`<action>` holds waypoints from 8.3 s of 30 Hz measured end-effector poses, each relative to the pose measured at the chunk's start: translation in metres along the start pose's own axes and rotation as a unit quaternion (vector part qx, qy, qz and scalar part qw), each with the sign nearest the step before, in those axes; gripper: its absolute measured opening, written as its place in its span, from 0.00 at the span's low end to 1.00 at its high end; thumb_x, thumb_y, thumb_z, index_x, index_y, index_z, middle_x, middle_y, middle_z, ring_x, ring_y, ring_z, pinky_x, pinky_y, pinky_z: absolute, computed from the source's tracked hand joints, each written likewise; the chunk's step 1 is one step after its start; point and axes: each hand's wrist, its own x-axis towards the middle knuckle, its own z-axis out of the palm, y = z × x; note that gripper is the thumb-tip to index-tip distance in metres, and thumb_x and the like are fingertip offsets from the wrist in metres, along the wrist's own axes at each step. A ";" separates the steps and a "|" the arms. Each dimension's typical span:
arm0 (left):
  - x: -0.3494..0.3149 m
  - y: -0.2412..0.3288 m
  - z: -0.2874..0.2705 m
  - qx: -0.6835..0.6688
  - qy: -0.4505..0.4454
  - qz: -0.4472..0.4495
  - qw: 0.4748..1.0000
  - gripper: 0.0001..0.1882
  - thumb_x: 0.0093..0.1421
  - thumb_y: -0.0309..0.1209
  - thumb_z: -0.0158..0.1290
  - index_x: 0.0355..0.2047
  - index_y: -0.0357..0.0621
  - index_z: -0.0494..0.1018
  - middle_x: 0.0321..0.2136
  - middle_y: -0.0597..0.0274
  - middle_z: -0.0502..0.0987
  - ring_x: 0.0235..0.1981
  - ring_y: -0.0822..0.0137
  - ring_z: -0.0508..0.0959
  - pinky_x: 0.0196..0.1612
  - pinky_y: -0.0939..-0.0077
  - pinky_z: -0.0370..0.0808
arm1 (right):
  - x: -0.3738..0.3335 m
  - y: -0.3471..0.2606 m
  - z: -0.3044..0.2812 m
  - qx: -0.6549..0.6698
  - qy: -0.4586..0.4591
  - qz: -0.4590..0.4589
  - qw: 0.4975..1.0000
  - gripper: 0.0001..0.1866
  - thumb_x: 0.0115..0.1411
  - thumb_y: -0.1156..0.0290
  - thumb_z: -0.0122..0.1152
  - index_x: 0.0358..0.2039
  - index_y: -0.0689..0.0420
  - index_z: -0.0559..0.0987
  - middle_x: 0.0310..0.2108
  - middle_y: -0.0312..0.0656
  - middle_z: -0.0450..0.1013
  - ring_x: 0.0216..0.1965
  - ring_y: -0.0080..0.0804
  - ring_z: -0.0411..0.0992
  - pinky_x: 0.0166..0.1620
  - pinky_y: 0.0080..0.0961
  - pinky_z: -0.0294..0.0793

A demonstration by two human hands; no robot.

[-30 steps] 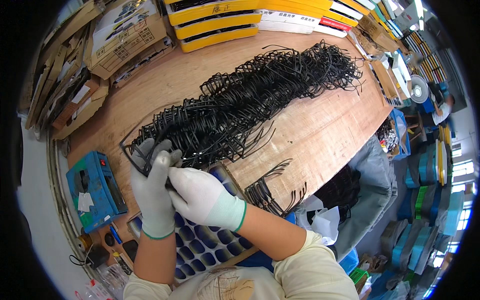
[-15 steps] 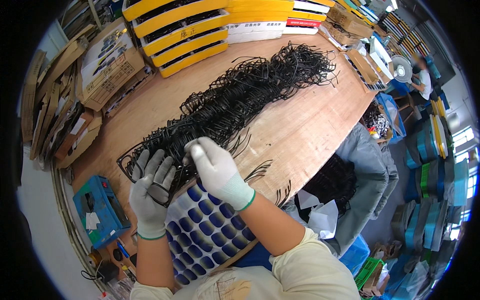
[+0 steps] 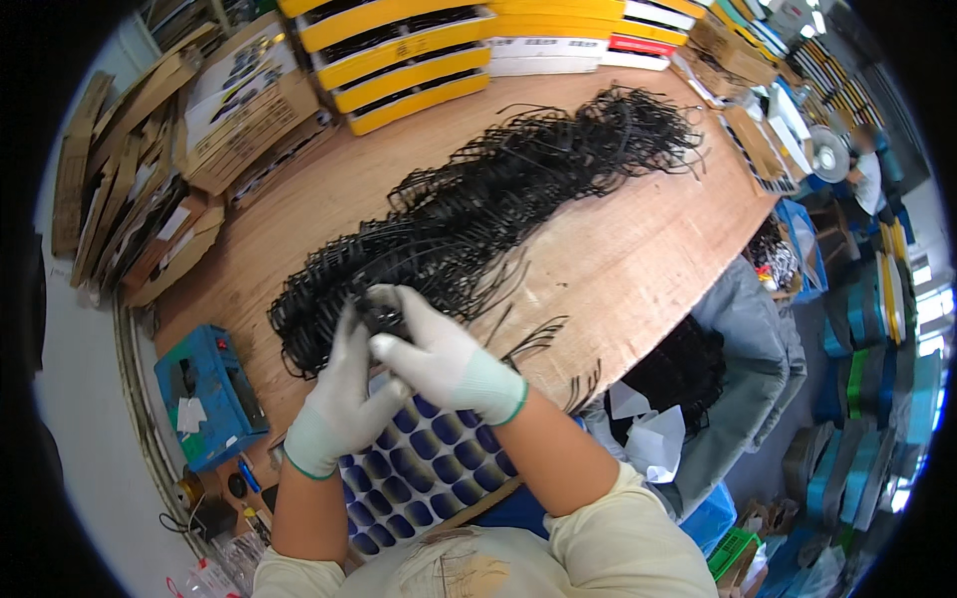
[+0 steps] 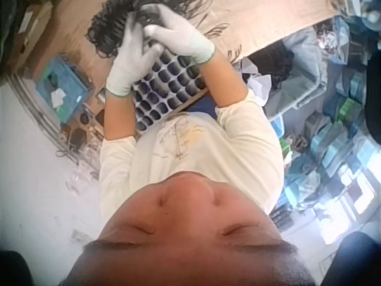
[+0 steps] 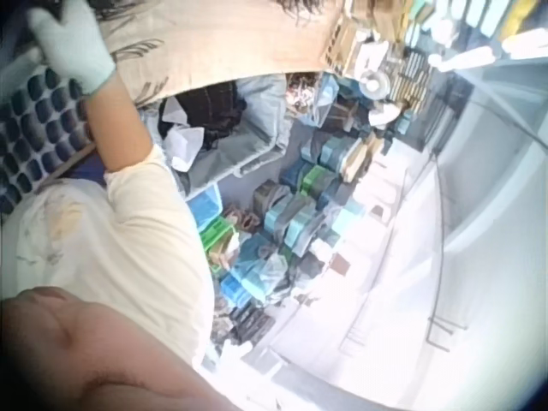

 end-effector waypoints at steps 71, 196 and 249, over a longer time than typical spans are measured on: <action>-0.023 0.009 0.026 0.017 0.334 0.176 0.926 0.39 0.53 0.38 0.69 0.59 0.32 0.67 0.59 0.40 0.68 0.59 0.49 0.71 0.63 0.54 0.70 | -0.057 0.016 -0.071 -0.234 0.234 -0.094 0.939 0.10 0.73 0.70 0.49 0.45 0.65 0.71 0.31 0.47 0.79 0.31 0.36 0.80 0.37 0.31 0.80; -0.113 -0.027 0.049 0.135 0.220 -0.018 0.966 0.38 0.62 0.29 0.54 0.70 0.34 0.52 0.69 0.22 0.50 0.71 0.27 0.54 0.71 0.42 0.56 | -0.070 0.023 0.109 0.224 -0.020 0.128 0.966 0.30 0.64 0.64 0.67 0.61 0.63 0.68 0.47 0.36 0.75 0.48 0.22 0.71 0.55 0.26 0.72; -0.141 -0.105 -0.049 -0.242 0.505 -0.230 0.796 0.13 0.73 0.37 0.49 0.38 0.39 0.74 0.22 0.72 0.63 0.22 0.78 0.62 0.27 0.79 0.62 | -0.015 0.093 0.067 -0.580 -0.046 0.207 0.786 0.30 0.63 0.56 0.61 0.61 0.57 0.70 0.44 0.54 0.80 0.47 0.54 0.79 0.51 0.47 0.79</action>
